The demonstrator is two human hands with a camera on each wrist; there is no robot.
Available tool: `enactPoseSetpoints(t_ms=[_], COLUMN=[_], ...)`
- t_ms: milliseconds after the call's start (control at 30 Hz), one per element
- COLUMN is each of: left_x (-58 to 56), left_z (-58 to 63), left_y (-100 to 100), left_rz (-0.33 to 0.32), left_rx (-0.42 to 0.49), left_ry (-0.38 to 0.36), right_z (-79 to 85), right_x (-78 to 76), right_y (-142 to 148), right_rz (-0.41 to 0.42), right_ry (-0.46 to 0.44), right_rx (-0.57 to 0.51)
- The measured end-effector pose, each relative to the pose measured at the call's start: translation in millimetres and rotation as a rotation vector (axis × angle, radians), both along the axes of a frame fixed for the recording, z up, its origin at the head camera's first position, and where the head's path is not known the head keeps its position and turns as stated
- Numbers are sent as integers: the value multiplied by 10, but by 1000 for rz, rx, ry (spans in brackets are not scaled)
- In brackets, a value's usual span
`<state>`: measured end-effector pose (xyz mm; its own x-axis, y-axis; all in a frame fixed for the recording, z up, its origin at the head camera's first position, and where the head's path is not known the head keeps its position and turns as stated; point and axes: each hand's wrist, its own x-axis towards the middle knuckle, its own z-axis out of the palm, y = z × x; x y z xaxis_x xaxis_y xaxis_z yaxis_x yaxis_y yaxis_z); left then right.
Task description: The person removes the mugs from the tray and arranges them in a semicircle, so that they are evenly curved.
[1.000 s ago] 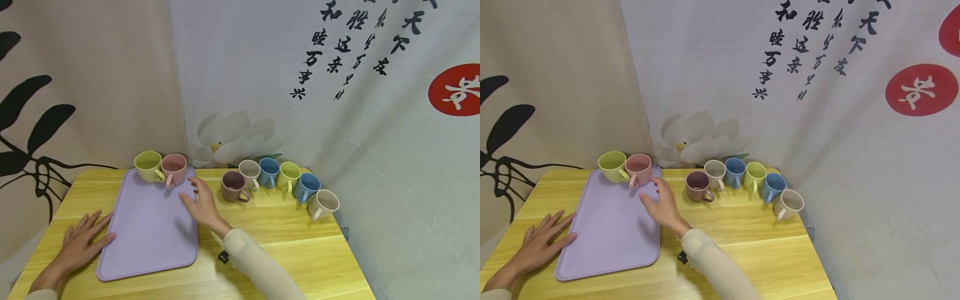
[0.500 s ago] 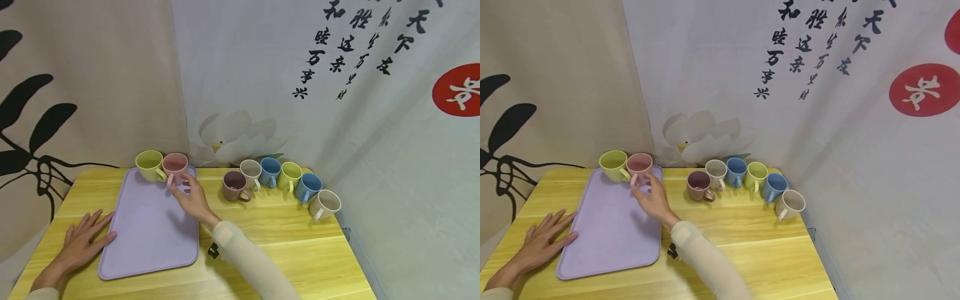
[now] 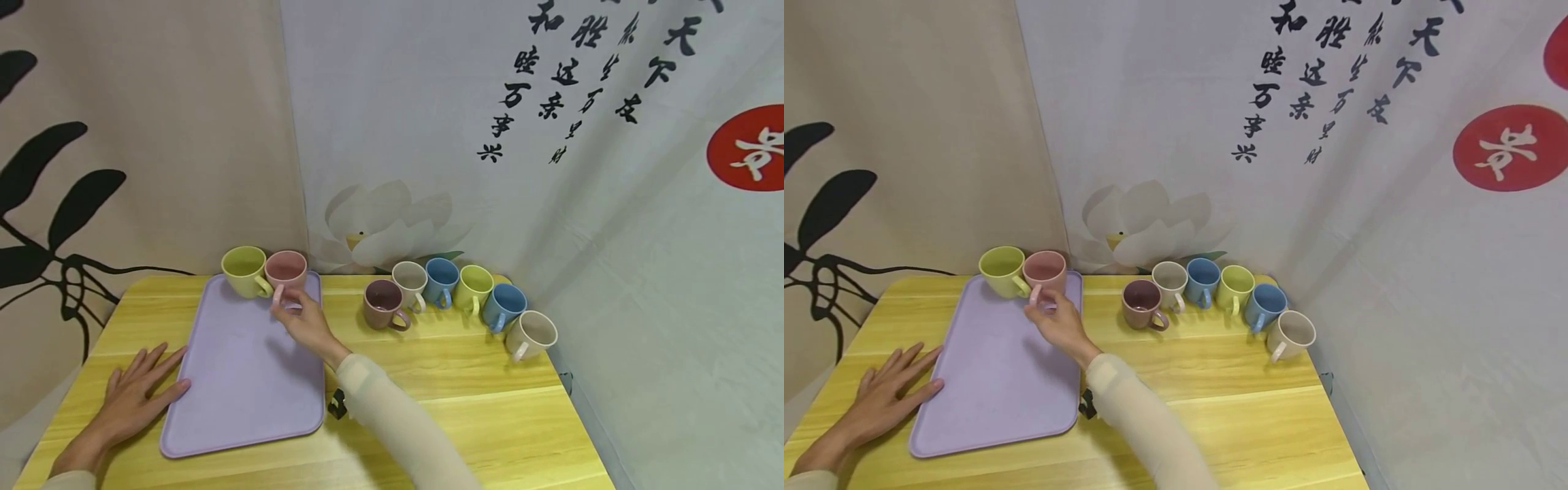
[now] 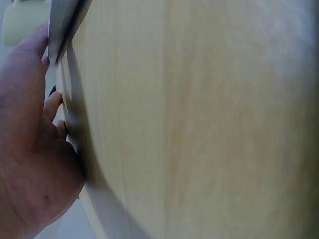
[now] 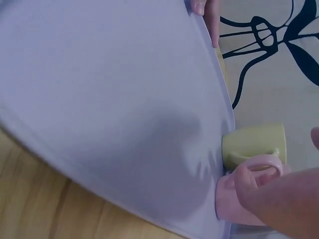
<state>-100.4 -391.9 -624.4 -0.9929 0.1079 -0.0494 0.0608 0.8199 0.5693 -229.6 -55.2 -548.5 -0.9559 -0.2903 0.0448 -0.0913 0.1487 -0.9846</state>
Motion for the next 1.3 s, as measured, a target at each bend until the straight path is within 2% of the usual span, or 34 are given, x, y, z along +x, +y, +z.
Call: enactPoseSetpoints(t_ms=[200, 367, 633, 833, 1033, 1167, 1300], left_x=[-5, -7, 5, 3, 8, 2, -5], left_z=[13, 9, 11, 57, 72, 85, 96], left_y=[5, 7, -6, 9, 18, 22, 25], left_rz=[1, 1, 0, -2, -1, 4, 10], left_rx=[4, 6, 14, 7, 7, 0, -7], left_ry=[-19, -14, -30, -40, -35, -44, -55], right_z=[-46, -43, -44, -85, -92, -97, -116], right_x=[-26, -36, -64, -93, -96, -96, -85], right_y=[-23, -30, -74, -115, -72, -22, 46], right_rz=[27, 46, -27, -189, -320, -353, -341], right_ry=[-147, -222, -283, -276, -208, -148, -122], right_rx=[-105, -184, -297, -309, -187, -133, -121])
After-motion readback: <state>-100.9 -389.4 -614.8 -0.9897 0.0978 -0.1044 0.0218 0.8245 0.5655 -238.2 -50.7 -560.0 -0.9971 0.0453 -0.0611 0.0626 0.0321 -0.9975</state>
